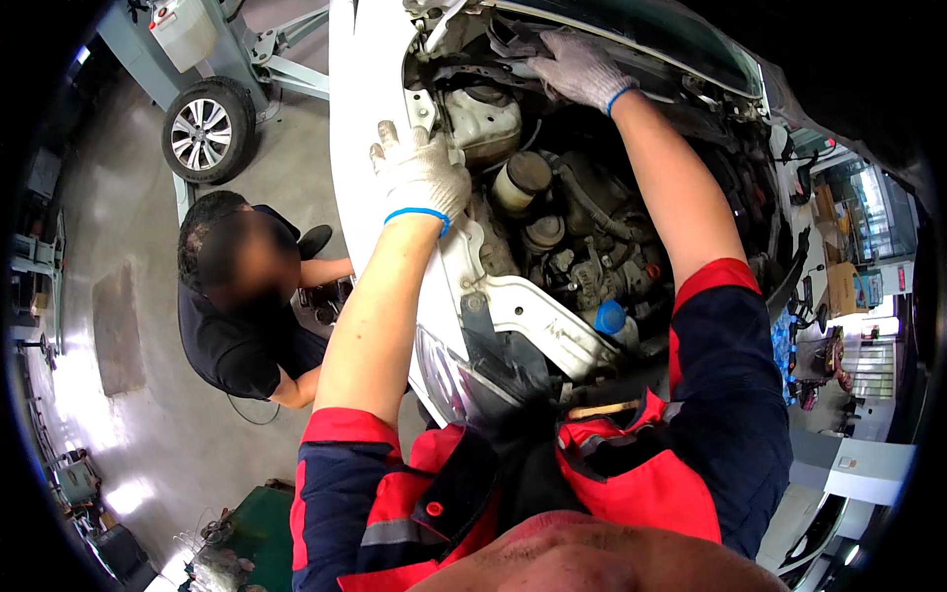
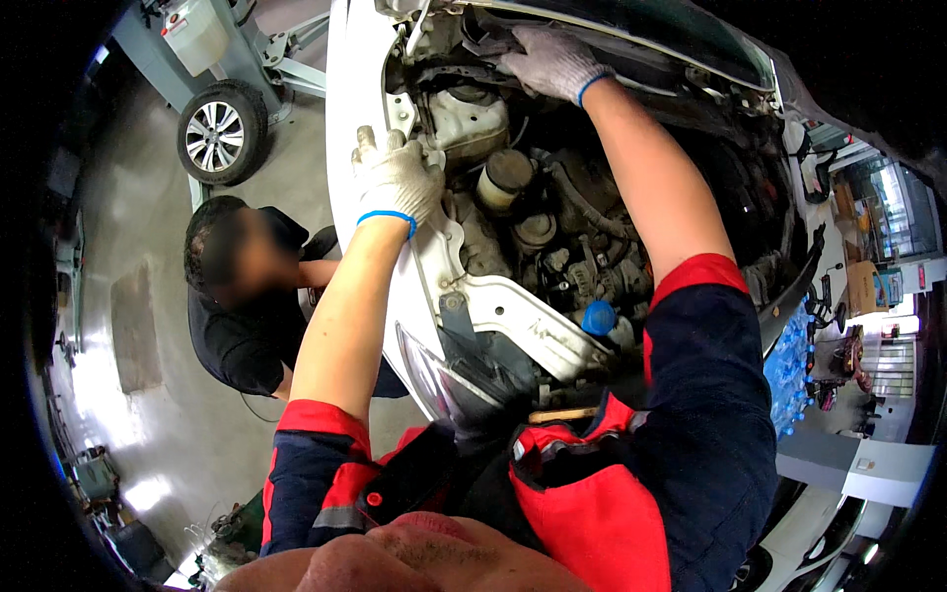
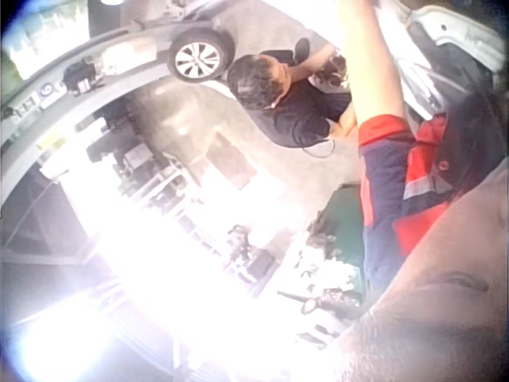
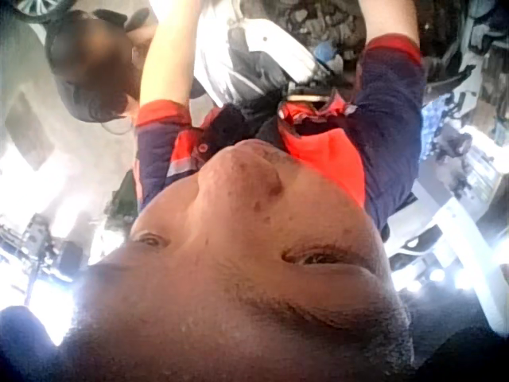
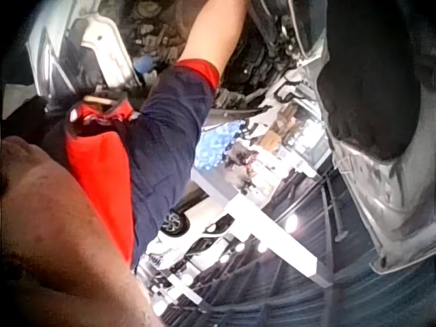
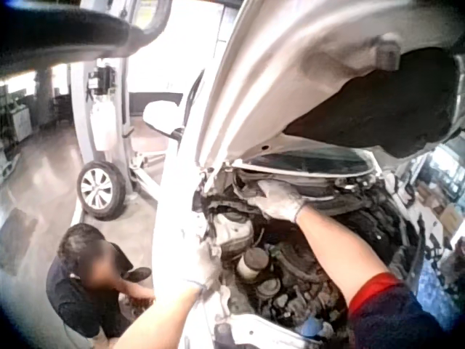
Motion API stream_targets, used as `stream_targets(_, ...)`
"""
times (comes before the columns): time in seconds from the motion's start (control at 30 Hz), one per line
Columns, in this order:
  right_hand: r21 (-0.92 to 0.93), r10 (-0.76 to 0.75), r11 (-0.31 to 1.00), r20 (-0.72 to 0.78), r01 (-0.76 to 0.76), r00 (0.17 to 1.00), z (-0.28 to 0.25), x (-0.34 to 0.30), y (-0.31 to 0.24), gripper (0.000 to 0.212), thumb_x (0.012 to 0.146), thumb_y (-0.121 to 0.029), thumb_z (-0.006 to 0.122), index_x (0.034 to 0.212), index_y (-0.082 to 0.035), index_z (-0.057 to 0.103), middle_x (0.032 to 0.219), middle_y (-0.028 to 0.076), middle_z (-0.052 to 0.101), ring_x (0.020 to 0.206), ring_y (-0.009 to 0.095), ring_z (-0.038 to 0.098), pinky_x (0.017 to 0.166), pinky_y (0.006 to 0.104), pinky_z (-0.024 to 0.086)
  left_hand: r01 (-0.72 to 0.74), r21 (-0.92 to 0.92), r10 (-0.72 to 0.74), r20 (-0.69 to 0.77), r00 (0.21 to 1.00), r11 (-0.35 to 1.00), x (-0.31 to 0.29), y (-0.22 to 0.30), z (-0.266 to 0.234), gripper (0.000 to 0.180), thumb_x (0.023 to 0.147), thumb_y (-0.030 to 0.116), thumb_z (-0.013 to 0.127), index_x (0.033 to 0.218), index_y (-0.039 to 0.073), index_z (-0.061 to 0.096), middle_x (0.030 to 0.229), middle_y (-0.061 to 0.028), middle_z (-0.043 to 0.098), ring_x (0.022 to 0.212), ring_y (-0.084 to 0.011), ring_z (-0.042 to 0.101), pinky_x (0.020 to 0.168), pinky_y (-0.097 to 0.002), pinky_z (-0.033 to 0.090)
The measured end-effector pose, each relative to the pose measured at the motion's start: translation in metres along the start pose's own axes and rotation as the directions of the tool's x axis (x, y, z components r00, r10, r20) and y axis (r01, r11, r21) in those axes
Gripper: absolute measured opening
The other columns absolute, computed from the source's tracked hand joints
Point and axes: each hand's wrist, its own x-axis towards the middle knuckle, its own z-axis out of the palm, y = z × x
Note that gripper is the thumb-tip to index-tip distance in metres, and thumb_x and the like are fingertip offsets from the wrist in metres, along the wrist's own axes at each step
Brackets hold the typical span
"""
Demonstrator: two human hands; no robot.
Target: The person wipes the engine bay of a white car with a cloth, focusing on the area near the windshield and the front radiator support. They then remove a black plastic cowl panel from the top of the engine bay and wipe the underlying components.
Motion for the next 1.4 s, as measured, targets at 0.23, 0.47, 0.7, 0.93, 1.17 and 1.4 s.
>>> stream_targets(0.23,0.086,-0.044,0.996,0.163,0.031,0.986,0.019,0.068,0.019,0.068,0.095,-0.045,0.064,0.145,0.000,0.054,0.133,0.026,0.065,0.123,0.038,0.064,0.107,0.0444,0.050,0.077,0.116,-0.084,0.058,0.995,0.990,0.015,0.014,-0.005,0.045,0.091,0.043,0.062,0.121,0.012,0.074,0.140,-0.0145,0.059,0.140,-0.0492,0.039,0.116,-0.0595,0.033)
stream_targets(0.47,0.455,0.046,0.881,0.188,-0.128,0.981,0.038,0.064,0.024,0.058,0.095,-0.056,0.067,0.120,-0.003,0.070,0.082,0.003,0.060,0.078,0.015,0.054,0.077,0.0331,0.048,0.088,0.116,-0.099,0.092,0.991,0.989,0.012,0.014,-0.013,0.043,0.092,0.040,0.063,0.119,0.009,0.074,0.140,-0.0134,0.058,0.144,-0.0485,0.036,0.119,-0.0604,0.028)
stream_targets(0.7,0.522,0.093,0.839,0.140,-0.154,0.986,0.040,0.045,0.006,0.049,0.098,-0.050,0.066,0.109,-0.003,0.074,0.087,0.003,0.067,0.083,0.016,0.058,0.079,0.0341,0.049,0.064,0.115,-0.075,0.098,0.992,0.991,0.015,0.015,-0.009,0.045,0.092,0.043,0.062,0.120,0.009,0.073,0.139,-0.0143,0.059,0.144,-0.0496,0.035,0.119,-0.0593,0.028)
stream_targets(0.93,0.365,0.036,0.927,0.147,-0.088,0.989,0.024,0.054,-0.030,0.056,0.097,-0.057,0.063,0.115,-0.005,0.075,0.095,0.013,0.073,0.092,0.022,0.066,0.089,0.0368,0.051,0.062,0.128,-0.074,0.093,0.993,0.990,0.014,0.017,-0.012,0.044,0.092,0.042,0.062,0.119,0.010,0.074,0.138,-0.0142,0.060,0.143,-0.0496,0.036,0.119,-0.0592,0.029)
stream_targets(1.17,-0.109,-0.368,0.917,0.139,0.384,0.919,-0.018,0.066,-0.050,0.046,0.094,-0.041,0.058,0.125,-0.010,0.069,0.124,0.021,0.070,0.113,0.039,0.067,0.098,0.0496,0.051,0.051,0.141,-0.061,0.070,0.996,0.989,0.015,0.014,-0.010,0.044,0.091,0.042,0.062,0.118,0.009,0.074,0.136,-0.0141,0.061,0.142,-0.0497,0.038,0.117,-0.0593,0.031)
stream_targets(1.4,-0.479,-0.463,0.795,-0.085,0.371,0.882,-0.014,0.025,-0.051,0.037,0.089,-0.032,0.063,0.120,-0.013,0.072,0.144,0.014,0.057,0.131,0.038,0.052,0.115,0.0595,0.034,0.040,0.154,-0.048,0.051,0.998,0.987,0.014,0.014,-0.006,0.047,0.093,0.046,0.062,0.124,0.013,0.073,0.137,-0.0157,0.061,0.139,-0.0505,0.040,0.117,-0.0575,0.034)
